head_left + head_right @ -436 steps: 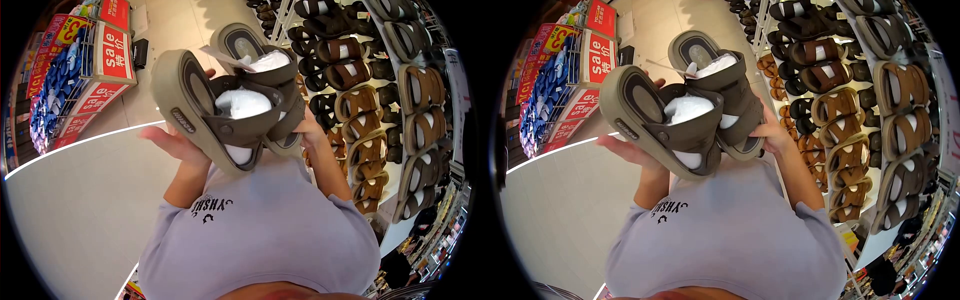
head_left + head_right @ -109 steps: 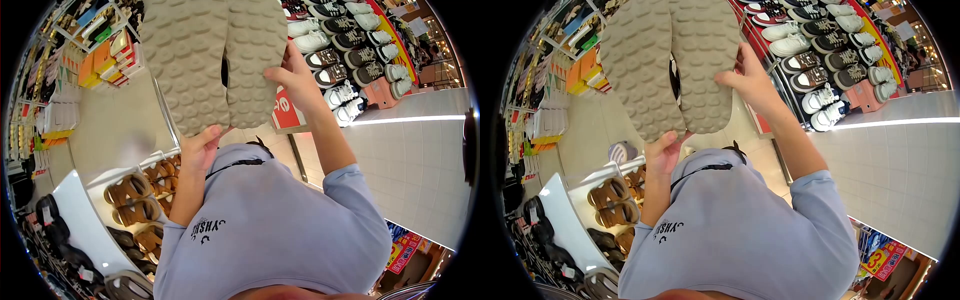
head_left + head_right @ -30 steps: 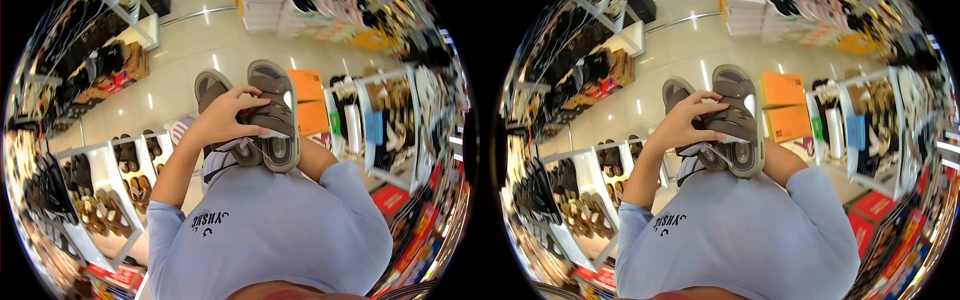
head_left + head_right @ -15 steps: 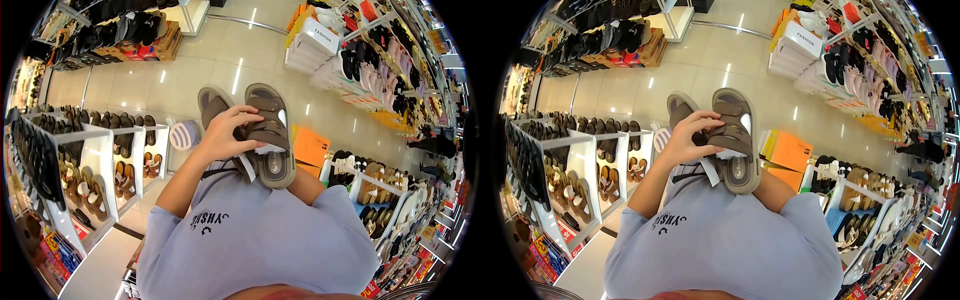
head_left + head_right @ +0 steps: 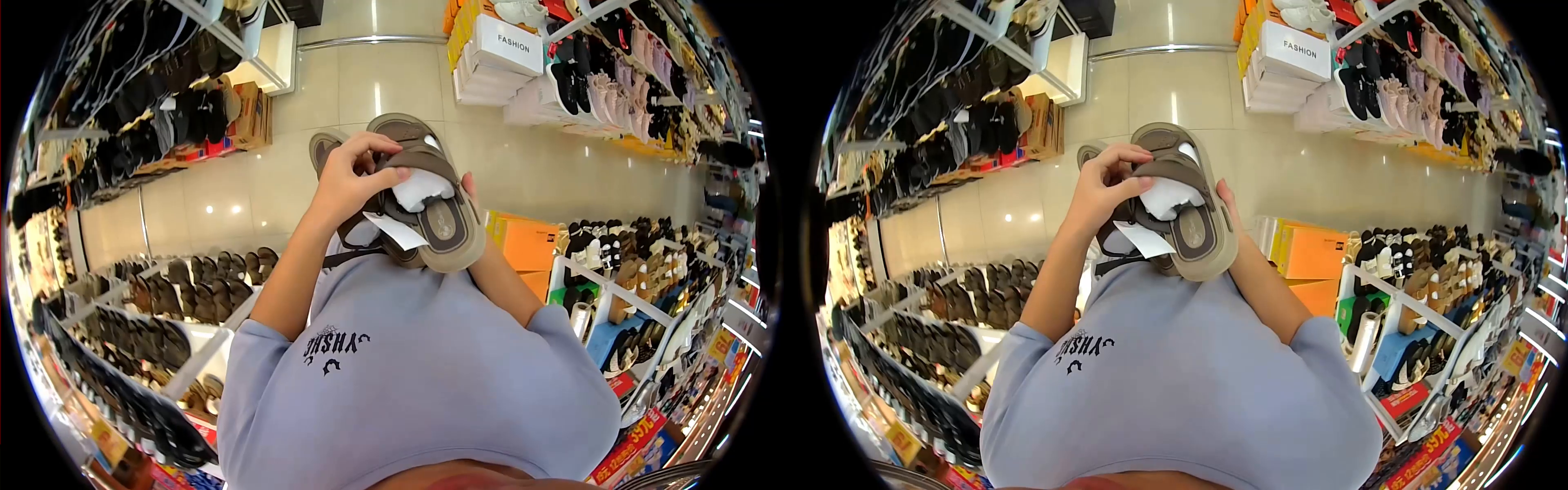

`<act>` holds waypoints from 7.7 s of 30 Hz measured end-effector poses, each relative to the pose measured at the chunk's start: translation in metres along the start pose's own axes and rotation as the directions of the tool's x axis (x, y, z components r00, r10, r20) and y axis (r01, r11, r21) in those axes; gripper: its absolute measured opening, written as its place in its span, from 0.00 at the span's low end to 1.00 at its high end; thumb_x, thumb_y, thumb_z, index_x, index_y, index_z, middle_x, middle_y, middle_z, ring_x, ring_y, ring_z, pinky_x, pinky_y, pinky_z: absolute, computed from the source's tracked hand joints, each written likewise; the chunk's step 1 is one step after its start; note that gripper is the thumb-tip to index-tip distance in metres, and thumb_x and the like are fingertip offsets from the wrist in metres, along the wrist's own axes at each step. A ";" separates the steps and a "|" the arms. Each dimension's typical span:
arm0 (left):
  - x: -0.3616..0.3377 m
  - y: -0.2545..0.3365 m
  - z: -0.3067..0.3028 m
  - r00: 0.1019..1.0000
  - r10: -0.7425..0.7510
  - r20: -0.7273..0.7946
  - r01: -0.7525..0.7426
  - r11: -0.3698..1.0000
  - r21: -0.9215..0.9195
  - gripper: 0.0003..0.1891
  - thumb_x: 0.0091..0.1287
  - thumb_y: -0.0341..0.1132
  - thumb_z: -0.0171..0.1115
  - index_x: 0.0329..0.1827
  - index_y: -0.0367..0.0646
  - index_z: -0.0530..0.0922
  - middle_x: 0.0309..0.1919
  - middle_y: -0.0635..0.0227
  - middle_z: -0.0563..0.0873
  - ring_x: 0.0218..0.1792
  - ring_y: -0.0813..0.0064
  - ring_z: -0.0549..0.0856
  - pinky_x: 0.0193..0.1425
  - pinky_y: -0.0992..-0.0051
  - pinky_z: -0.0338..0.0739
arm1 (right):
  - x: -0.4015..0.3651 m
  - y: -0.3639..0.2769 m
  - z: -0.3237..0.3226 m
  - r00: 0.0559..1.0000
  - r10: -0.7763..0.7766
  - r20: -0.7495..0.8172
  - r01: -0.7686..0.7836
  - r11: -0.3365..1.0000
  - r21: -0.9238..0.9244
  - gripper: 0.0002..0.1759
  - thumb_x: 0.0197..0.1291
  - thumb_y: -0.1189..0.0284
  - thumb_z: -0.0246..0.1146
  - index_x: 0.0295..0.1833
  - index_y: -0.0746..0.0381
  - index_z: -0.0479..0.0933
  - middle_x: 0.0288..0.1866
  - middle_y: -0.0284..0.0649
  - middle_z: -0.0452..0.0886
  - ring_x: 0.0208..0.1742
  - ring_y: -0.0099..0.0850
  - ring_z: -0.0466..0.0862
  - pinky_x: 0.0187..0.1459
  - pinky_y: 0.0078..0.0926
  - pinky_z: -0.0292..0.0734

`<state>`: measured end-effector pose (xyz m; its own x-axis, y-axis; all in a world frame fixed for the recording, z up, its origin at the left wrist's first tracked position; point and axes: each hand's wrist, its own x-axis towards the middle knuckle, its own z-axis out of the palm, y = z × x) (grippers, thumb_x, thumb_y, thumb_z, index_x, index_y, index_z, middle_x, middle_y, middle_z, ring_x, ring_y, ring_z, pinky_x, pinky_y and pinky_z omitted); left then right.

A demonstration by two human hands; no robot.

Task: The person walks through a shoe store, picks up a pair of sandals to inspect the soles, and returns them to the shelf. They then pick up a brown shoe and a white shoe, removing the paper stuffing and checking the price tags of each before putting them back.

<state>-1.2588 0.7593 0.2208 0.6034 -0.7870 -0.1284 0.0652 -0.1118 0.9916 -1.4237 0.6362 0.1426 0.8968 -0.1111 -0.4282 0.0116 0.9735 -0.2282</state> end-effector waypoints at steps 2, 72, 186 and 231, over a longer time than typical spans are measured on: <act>0.027 0.002 -0.010 0.986 -0.164 -0.004 0.164 0.983 0.080 0.17 0.48 0.37 0.72 0.39 0.39 0.81 0.31 0.75 0.76 0.25 0.87 0.67 0.30 0.85 0.63 | 0.018 -0.016 0.007 0.994 0.065 -0.088 -0.062 0.997 0.034 0.37 0.62 0.44 0.47 0.67 0.61 0.63 0.62 0.48 0.71 0.60 0.41 0.74 0.61 0.40 0.71; 1.054 0.040 -0.254 0.591 -0.718 0.368 0.777 0.629 -0.019 0.15 0.64 0.39 0.50 0.45 0.38 0.76 0.38 0.64 0.84 0.33 0.80 0.84 0.34 0.79 0.80 | 0.861 -0.676 0.332 0.883 0.469 0.004 0.430 -0.806 -0.406 0.24 0.44 0.63 0.68 0.51 0.44 0.74 0.54 0.39 0.70 0.45 0.41 0.80 0.43 0.37 0.78; 2.564 0.228 -0.705 0.821 -0.534 0.200 0.566 0.806 -0.173 0.36 0.60 0.59 0.56 0.63 0.39 0.70 0.55 0.59 0.78 0.54 0.71 0.77 0.56 0.75 0.70 | 2.226 -1.646 0.711 0.652 0.687 -0.321 -0.095 -0.346 -0.933 0.32 0.50 0.60 0.68 0.58 0.64 0.69 0.50 0.42 0.76 0.50 0.31 0.77 0.37 0.27 0.82; 2.713 0.223 -1.150 0.469 -0.598 -0.650 0.234 0.794 -0.561 0.26 0.56 0.33 0.57 0.61 0.41 0.70 0.45 0.63 0.80 0.44 0.76 0.79 0.48 0.80 0.72 | 2.763 -1.375 0.979 0.235 0.921 -0.312 0.890 -0.333 -0.312 0.30 0.47 0.59 0.70 0.50 0.69 0.73 0.36 0.50 0.82 0.32 0.39 0.83 0.38 0.31 0.79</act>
<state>1.3068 -0.7027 0.1123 0.7605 0.0926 -0.6427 0.6392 0.0675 0.7661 1.4710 -0.8141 0.1293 0.0838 0.8079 -0.5833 0.6561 -0.4853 -0.5780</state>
